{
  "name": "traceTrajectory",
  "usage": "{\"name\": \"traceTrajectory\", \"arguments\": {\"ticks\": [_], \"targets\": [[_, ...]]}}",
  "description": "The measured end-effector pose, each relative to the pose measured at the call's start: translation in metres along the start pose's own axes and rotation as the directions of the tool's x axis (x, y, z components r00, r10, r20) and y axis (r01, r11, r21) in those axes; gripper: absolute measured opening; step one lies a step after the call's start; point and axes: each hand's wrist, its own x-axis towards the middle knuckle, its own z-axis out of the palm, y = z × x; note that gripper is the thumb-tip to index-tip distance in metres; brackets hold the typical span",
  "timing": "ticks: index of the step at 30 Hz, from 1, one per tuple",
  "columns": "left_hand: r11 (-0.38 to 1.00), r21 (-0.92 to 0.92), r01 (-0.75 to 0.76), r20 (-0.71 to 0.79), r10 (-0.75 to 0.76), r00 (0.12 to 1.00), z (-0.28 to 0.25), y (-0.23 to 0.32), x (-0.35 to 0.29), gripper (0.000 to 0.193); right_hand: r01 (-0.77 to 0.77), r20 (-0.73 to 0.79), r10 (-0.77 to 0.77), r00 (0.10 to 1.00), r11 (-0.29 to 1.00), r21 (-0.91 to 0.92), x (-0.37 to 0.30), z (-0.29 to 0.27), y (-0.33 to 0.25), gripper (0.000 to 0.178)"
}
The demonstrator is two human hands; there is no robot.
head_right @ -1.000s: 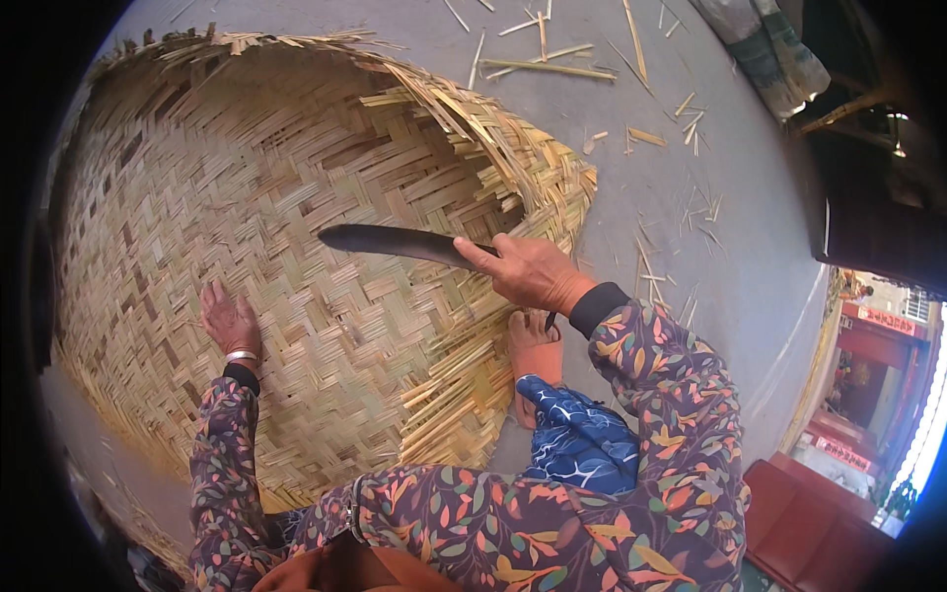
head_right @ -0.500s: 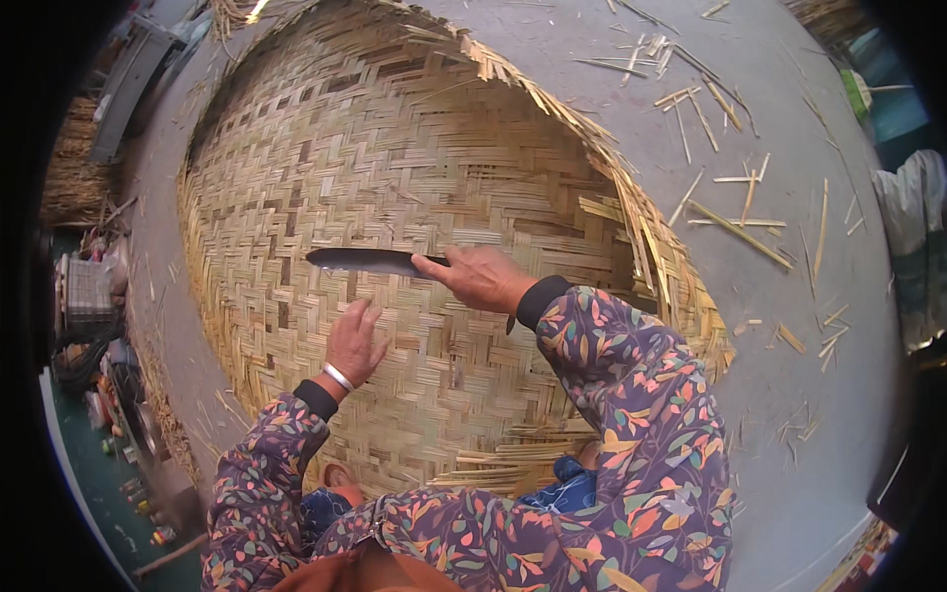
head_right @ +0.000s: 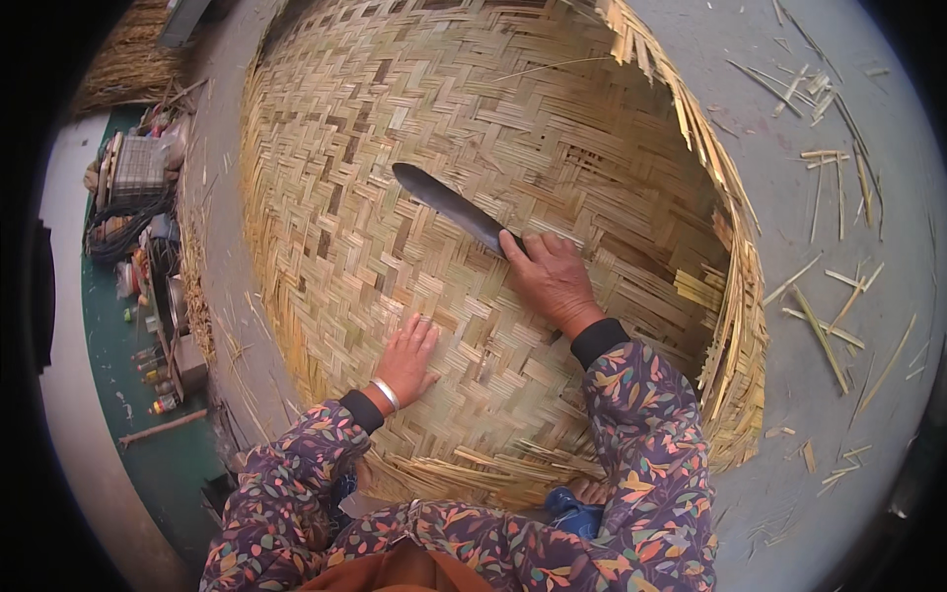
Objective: The person uses a knife to trim and adjust the edges of a large woven basket while sitting on the floor. They repeatedly tap and press the woven material to secure the structure.
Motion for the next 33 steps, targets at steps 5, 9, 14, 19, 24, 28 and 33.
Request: {"name": "traceTrajectory", "arguments": {"ticks": [5,9,14,19,24,28,33], "targets": [[0.998,0.036,0.058,0.045,-0.060,0.997,0.002,0.010,0.006,0.068,-0.050,0.025,0.050,0.998,0.998,0.022,0.005,0.000,0.001,0.055],[0.995,0.062,0.076,0.031,-0.078,0.996,-0.009,0.014,0.005,0.057,-0.057,0.067,0.052,0.996,0.996,0.069,0.008,0.000,0.002,0.065],[0.996,0.023,0.085,0.026,-0.085,0.996,-0.002,0.014,0.008,0.063,-0.074,0.092,0.068,0.993,0.995,0.067,0.007,0.001,0.005,0.070],[0.982,0.124,0.139,0.042,-0.146,0.988,-0.003,0.019,0.007,0.054,-0.042,0.086,0.035,0.996,0.996,0.081,0.007,0.005,0.006,0.068],[0.983,0.096,0.154,0.020,-0.157,0.987,-0.003,0.023,0.005,0.055,-0.038,0.066,0.031,0.997,0.994,0.099,0.004,0.005,0.007,0.066],[0.981,0.123,0.152,0.015,-0.155,0.988,0.002,0.025,0.007,0.053,-0.033,0.050,0.029,0.998,0.996,0.083,0.002,0.005,0.007,0.065],[0.976,0.092,0.198,-0.026,-0.197,0.980,0.006,0.026,0.009,0.052,-0.004,0.013,0.004,1.000,0.999,0.035,0.001,0.011,0.006,0.064]]}}
